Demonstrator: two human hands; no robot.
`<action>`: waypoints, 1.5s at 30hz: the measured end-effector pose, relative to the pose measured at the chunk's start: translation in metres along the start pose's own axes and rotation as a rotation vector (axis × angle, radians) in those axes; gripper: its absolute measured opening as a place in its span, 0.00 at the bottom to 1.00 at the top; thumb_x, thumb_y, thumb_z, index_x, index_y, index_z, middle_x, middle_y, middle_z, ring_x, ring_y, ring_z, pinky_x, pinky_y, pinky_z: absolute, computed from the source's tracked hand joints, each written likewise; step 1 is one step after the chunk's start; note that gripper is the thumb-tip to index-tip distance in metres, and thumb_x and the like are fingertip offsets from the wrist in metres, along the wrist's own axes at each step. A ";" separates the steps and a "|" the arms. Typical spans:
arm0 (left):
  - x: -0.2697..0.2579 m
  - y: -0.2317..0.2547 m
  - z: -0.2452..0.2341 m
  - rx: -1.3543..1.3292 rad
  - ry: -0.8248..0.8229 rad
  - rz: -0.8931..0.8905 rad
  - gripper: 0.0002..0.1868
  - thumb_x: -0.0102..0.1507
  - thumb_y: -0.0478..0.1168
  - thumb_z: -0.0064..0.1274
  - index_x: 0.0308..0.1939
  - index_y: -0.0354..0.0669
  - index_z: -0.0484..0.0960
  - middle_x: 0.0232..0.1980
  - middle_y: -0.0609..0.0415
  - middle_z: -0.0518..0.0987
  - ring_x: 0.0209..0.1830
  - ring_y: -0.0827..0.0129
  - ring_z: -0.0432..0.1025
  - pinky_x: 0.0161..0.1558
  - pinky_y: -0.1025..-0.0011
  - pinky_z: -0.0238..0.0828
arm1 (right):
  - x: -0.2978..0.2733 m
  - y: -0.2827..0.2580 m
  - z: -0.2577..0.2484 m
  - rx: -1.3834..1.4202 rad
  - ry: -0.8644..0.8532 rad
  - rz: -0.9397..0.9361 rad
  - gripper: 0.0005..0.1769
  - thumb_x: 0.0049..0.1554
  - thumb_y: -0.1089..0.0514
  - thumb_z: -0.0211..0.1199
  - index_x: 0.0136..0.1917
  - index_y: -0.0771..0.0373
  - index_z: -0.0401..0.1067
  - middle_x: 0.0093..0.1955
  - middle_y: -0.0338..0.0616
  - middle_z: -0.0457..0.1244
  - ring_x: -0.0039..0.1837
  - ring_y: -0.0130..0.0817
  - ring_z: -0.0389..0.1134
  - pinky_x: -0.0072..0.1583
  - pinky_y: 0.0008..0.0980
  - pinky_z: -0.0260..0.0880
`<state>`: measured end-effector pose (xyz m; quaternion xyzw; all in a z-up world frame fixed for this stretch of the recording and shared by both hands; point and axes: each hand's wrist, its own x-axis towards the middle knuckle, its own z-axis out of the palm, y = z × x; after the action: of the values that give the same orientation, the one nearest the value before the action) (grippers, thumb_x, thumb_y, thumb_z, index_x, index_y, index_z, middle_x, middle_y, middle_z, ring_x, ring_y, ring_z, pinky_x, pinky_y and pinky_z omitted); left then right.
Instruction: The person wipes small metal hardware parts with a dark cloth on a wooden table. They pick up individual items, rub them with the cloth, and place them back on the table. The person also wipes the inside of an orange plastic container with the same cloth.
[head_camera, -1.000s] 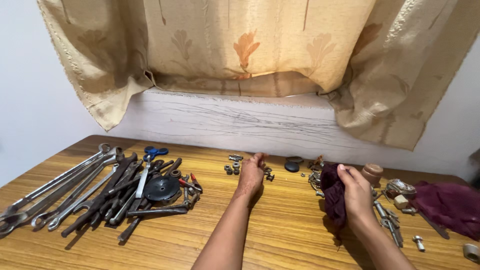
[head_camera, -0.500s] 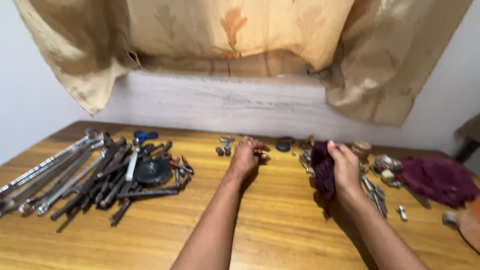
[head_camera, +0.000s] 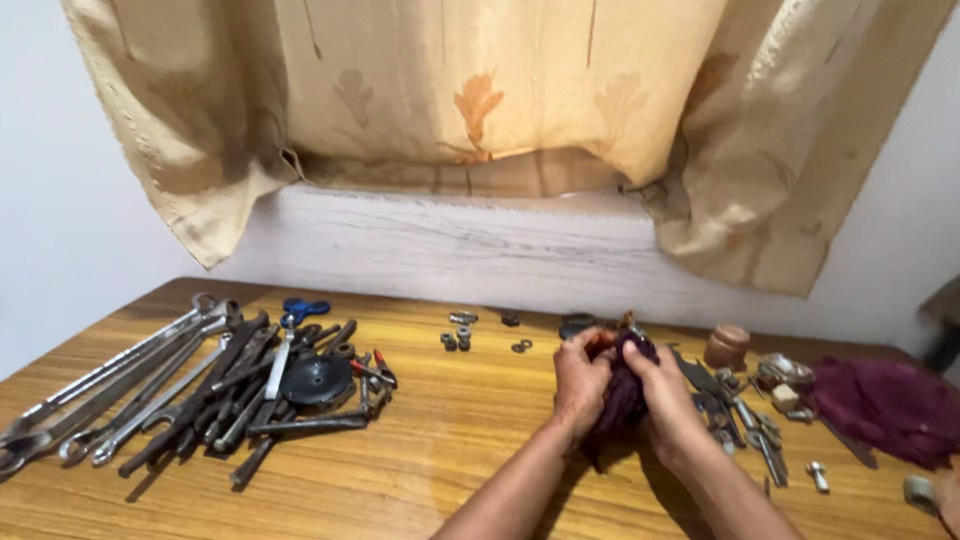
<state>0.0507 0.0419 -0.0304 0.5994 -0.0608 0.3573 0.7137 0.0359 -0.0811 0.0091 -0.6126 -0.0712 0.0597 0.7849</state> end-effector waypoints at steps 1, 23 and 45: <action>-0.003 0.001 0.003 -0.090 0.006 -0.080 0.10 0.60 0.22 0.54 0.41 0.36 0.85 0.38 0.57 0.84 0.35 0.78 0.76 0.38 0.81 0.74 | 0.000 0.002 -0.001 0.073 -0.004 0.078 0.11 0.59 0.55 0.58 0.54 0.59 0.72 0.46 0.40 0.70 0.48 0.31 0.70 0.51 0.34 0.69; 0.000 -0.003 -0.002 -0.538 0.299 -0.531 0.04 0.65 0.28 0.58 0.36 0.39 0.81 0.33 0.57 0.81 0.28 0.76 0.72 0.32 0.76 0.73 | -0.029 -0.007 0.009 -0.667 0.075 -0.599 0.26 0.61 0.40 0.61 0.58 0.63 0.66 0.41 0.52 0.69 0.44 0.45 0.73 0.47 0.42 0.71; 0.093 0.020 -0.130 1.052 0.013 -0.011 0.12 0.58 0.29 0.50 0.41 0.40 0.86 0.42 0.38 0.84 0.44 0.47 0.80 0.49 0.56 0.77 | 0.010 -0.061 -0.057 -0.305 0.438 -0.517 0.19 0.61 0.46 0.66 0.43 0.65 0.71 0.38 0.37 0.66 0.40 0.25 0.62 0.45 0.32 0.63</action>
<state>0.0630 0.1996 -0.0022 0.8747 0.1344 0.3397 0.3185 0.0569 -0.1489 0.0554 -0.6825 -0.0621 -0.2846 0.6704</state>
